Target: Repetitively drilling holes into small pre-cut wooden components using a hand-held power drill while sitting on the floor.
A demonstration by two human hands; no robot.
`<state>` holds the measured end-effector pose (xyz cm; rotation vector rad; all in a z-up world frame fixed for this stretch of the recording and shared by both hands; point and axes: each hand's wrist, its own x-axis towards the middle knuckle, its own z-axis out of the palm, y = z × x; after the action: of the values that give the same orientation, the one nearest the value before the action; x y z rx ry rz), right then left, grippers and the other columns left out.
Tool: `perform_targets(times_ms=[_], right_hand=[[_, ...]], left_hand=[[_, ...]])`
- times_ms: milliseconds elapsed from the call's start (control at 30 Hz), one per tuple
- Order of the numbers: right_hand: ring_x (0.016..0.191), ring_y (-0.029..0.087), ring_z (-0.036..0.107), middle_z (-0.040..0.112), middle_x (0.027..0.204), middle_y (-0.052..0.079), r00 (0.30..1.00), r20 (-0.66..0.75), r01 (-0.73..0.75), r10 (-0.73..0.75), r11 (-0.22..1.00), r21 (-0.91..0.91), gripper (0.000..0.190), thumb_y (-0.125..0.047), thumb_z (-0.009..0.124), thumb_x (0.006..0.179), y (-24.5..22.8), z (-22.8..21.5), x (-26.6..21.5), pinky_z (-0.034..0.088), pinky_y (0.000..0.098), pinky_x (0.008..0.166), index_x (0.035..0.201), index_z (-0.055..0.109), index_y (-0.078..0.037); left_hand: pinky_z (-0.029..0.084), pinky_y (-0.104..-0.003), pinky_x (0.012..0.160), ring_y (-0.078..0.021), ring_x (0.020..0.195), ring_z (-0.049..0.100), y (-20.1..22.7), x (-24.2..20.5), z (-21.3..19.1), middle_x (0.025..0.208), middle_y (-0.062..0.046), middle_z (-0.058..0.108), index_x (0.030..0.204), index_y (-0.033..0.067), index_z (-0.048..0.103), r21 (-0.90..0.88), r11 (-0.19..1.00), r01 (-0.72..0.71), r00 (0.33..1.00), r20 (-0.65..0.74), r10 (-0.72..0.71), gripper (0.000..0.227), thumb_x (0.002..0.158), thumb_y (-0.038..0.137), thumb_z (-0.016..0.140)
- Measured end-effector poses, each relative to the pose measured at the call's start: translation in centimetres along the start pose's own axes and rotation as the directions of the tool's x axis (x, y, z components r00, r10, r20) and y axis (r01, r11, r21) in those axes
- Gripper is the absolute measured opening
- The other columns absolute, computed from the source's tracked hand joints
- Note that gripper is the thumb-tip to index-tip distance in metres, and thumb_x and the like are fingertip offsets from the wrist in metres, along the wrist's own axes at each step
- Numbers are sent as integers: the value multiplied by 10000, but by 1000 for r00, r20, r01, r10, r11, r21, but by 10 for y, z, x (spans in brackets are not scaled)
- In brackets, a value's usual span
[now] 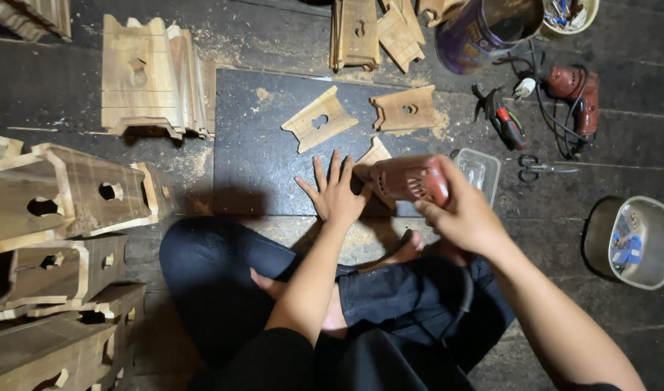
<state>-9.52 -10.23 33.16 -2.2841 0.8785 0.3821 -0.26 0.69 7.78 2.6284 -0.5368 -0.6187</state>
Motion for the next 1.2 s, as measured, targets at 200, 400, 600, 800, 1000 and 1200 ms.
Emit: perform_targets(times_ms=[200, 400, 600, 800, 1000, 1200], right_hand=[[1201, 564, 638, 675, 1227, 386, 991, -91, -86, 96, 991, 104, 855, -248, 811, 806, 11, -7, -28, 494, 632, 1035, 1584, 455, -245], [1194, 531, 653, 665, 1274, 357, 983, -91, -143, 160, 975, 171, 866, -279, 829, 805, 27, 2, -28, 499, 599, 1032, 1592, 468, -243], [764, 422, 773, 728, 1032, 304, 982, -67, -160, 178, 963, 218, 845, -210, 824, 827, 47, 6, -18, 592, 514, 883, 1593, 470, -228], [667, 408, 777, 730, 943, 309, 983, -47, -166, 179, 965, 202, 788, -202, 817, 838, 38, 4, -20, 598, 498, 810, 1554, 488, -196], [721, 442, 781, 735, 934, 307, 985, -42, -162, 170, 975, 155, 834, -209, 811, 841, 35, 4, -18, 587, 524, 815, 1593, 449, -212], [635, 374, 771, 733, 769, 242, 992, 4, -122, 123, 981, 153, 791, -144, 779, 853, 42, -1, -6, 617, 447, 708, 1568, 462, -261]], left_hand=[[-116, -827, 1165, -368, 1650, 6, -7, -2, 16, 1773, 113, 222, 1639, 359, 375, -10, 994, -111, 993, -26, 111, 714, 991, 654, 436], [-109, -829, 1176, -363, 1650, 39, -8, -1, 23, 1758, 119, 272, 1623, 361, 409, 14, 993, -121, 986, -112, 122, 742, 928, 609, 490], [-105, -821, 1178, -353, 1650, 62, -5, -2, 25, 1749, 112, 305, 1614, 365, 429, 19, 995, -97, 981, -165, 99, 743, 919, 612, 514], [-110, -814, 1179, -352, 1654, 28, -1, -3, 18, 1768, 113, 252, 1627, 355, 397, -16, 997, -73, 991, -111, 71, 744, 936, 620, 473], [-134, -828, 1164, -350, 1654, -15, 6, -3, 12, 1777, 105, 216, 1637, 342, 368, -40, 998, -41, 998, -59, 39, 768, 924, 613, 461], [-150, -826, 1164, -356, 1649, -53, 10, -5, 2, 1789, 106, 151, 1654, 338, 304, -1, 1000, -8, 999, 33, 8, 785, 938, 622, 454]])
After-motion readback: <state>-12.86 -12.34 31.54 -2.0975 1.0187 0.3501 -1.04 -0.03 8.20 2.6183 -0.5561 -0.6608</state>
